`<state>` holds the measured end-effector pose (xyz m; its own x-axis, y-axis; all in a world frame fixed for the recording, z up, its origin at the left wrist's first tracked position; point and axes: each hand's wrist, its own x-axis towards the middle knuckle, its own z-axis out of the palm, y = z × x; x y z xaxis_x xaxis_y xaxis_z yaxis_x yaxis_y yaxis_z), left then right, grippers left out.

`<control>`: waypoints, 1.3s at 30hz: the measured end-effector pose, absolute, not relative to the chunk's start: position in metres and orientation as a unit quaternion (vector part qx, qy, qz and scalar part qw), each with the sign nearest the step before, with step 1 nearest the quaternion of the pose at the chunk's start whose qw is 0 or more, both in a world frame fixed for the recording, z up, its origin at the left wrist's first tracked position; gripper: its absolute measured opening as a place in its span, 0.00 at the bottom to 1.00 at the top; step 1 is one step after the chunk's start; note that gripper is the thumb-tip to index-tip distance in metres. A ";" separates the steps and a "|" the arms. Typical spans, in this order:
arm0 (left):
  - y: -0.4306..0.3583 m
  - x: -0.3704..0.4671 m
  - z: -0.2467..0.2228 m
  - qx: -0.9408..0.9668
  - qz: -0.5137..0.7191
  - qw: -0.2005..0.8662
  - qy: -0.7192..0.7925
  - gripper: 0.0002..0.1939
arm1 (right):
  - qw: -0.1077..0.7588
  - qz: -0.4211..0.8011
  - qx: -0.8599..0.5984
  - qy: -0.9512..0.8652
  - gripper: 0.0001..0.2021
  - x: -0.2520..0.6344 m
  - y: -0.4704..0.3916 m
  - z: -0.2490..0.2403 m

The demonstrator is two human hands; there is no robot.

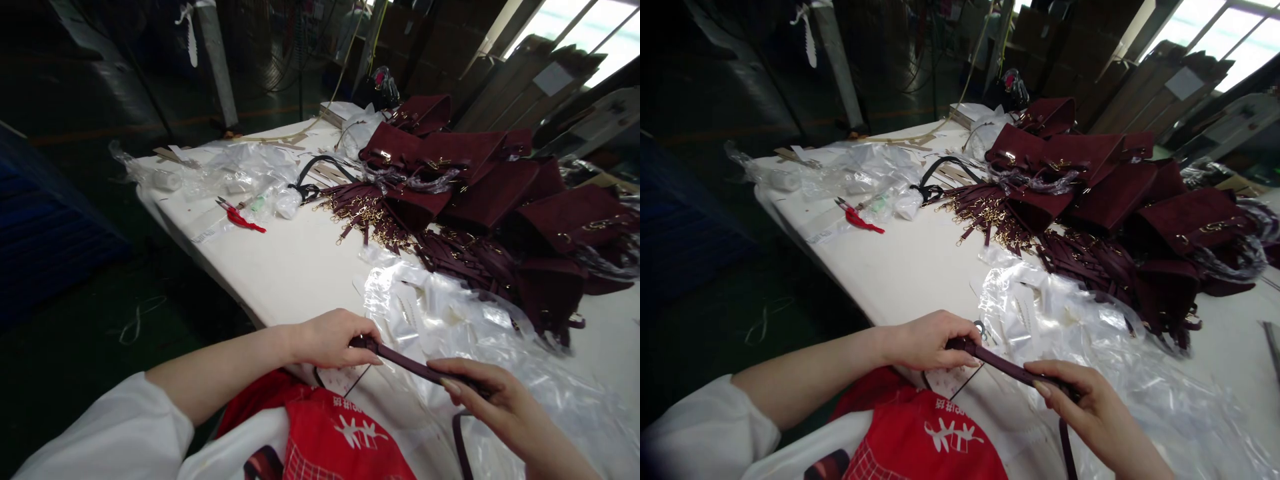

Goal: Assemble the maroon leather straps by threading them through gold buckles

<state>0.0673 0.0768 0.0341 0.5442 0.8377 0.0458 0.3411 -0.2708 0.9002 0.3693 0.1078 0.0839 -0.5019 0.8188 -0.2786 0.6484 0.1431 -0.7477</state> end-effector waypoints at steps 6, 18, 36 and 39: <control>0.071 0.063 0.034 0.775 0.264 0.472 0.326 0.18 | 0.039 0.454 -0.456 -0.764 0.15 0.373 0.113 0.080; 0.079 0.076 0.030 0.771 0.211 0.487 0.352 0.17 | 0.121 0.520 -0.473 -0.701 0.14 0.376 0.117 0.070; 0.098 0.110 0.063 0.821 0.164 0.382 0.391 0.27 | 0.093 0.613 -0.413 -0.667 0.14 0.334 0.113 0.076; 0.101 0.106 0.071 0.821 0.183 0.360 0.403 0.27 | 0.111 0.620 -0.402 -0.664 0.16 0.335 0.117 0.077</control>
<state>0.1058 0.1007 0.0705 0.6071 0.7945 0.0108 0.5304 -0.4154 0.7390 0.3345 0.1168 0.0767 -0.6517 0.6717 -0.3523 0.3972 -0.0933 -0.9130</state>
